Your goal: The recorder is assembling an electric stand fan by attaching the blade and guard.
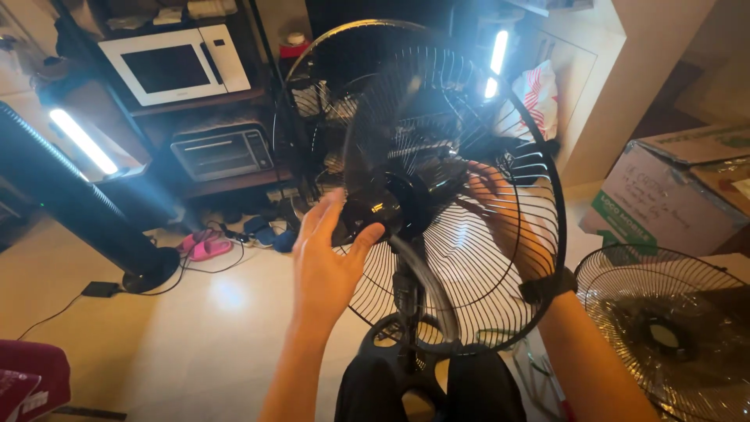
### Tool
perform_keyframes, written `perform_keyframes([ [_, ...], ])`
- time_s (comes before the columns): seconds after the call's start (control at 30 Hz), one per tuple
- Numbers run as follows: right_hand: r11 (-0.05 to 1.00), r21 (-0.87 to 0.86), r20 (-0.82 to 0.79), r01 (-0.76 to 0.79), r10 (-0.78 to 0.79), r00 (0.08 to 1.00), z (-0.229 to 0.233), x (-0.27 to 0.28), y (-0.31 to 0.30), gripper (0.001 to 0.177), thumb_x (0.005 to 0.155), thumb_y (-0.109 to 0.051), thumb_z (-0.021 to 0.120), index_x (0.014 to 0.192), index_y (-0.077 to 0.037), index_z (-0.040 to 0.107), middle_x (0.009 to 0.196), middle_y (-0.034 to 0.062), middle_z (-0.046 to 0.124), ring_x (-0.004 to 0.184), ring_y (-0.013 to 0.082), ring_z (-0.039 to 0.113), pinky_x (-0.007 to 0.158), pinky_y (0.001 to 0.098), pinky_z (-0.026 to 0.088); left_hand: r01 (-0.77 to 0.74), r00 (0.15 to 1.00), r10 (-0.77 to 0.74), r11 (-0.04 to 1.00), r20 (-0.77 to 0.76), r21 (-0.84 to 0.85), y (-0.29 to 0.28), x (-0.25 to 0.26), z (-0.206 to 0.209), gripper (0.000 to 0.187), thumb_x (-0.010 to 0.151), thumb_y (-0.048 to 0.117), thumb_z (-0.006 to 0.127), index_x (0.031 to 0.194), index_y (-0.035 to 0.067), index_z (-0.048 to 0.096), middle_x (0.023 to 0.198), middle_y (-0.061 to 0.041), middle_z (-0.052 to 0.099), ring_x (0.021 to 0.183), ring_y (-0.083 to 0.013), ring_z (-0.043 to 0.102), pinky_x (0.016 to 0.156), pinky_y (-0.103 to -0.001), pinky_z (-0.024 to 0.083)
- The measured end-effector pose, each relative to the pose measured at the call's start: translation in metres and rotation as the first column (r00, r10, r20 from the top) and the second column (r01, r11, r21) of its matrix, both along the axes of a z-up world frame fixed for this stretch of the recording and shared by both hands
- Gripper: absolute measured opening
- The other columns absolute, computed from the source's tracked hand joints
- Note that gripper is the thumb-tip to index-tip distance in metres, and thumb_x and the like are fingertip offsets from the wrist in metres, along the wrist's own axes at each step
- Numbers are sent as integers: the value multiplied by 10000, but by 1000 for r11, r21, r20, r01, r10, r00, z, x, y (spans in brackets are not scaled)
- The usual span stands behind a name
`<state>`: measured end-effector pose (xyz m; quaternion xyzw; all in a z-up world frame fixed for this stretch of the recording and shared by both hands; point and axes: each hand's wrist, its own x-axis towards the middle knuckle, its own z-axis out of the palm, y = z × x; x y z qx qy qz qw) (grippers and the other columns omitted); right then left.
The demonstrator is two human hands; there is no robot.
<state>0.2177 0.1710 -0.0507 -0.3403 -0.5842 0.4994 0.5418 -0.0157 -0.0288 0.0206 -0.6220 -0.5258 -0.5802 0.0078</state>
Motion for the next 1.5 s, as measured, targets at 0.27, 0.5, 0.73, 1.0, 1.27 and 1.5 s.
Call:
perform_keyframes([
  [0.27, 969, -147, -263, -199, 156, 952, -14, -17, 33, 466, 974, -268, 634, 1404, -137, 513, 1293, 73, 629, 1145, 176, 625, 943, 378, 544, -119, 993, 112, 953, -44, -277, -12, 13, 37, 748, 800, 359, 836, 1360, -56, 565, 820, -184, 722, 660, -228, 719, 588, -307, 542],
  [0.5, 967, -197, -344, -160, 85, 935, -18, -23, 34, 549, 933, -203, 700, 1424, -174, 456, 1241, 86, 657, 1058, 201, 677, 876, 349, 579, -235, 959, 145, 888, -245, -395, 1, 9, 51, 620, 766, 380, 852, 1164, -68, 694, 633, -243, 618, 444, -314, 550, 482, -382, 449],
  [0.73, 978, -163, -327, -133, 74, 942, -27, -20, 54, 531, 953, -180, 692, 1433, -142, 470, 1247, 77, 648, 1077, 201, 676, 862, 342, 565, -236, 953, 149, 913, -265, -333, 14, 0, 36, 517, 811, 349, 799, 1113, -64, 727, 695, -242, 662, 571, -378, 640, 542, -410, 489],
  [1.0, 972, -108, -374, -206, 153, 915, -29, -21, 45, 486, 985, -173, 679, 1420, -109, 474, 1245, 101, 653, 1070, 216, 676, 886, 348, 583, -255, 959, 162, 849, -231, -464, 9, 5, 48, 619, 826, 451, 750, 1160, -65, 684, 708, -278, 659, 616, -403, 683, 575, -449, 511],
  [1.27, 968, -112, -406, -224, 162, 899, -9, -23, 8, 473, 980, -179, 673, 1406, -119, 476, 1233, 105, 657, 1057, 214, 676, 891, 346, 581, -148, 938, 106, 983, -331, -105, 8, -1, 17, 685, 829, 403, 742, 1176, -177, 629, 982, -290, 688, 783, -429, 699, 652, -431, 549],
  [1.5, 958, -158, -428, -240, 153, 891, 11, -28, -9, 479, 948, -199, 668, 1385, -165, 476, 1209, 98, 663, 1034, 200, 676, 883, 337, 564, -242, 960, 140, 850, -241, -468, -6, 10, 56, 578, 868, 466, 750, 985, -99, 731, 773, -236, 688, 722, -410, 678, 652, -457, 520],
])
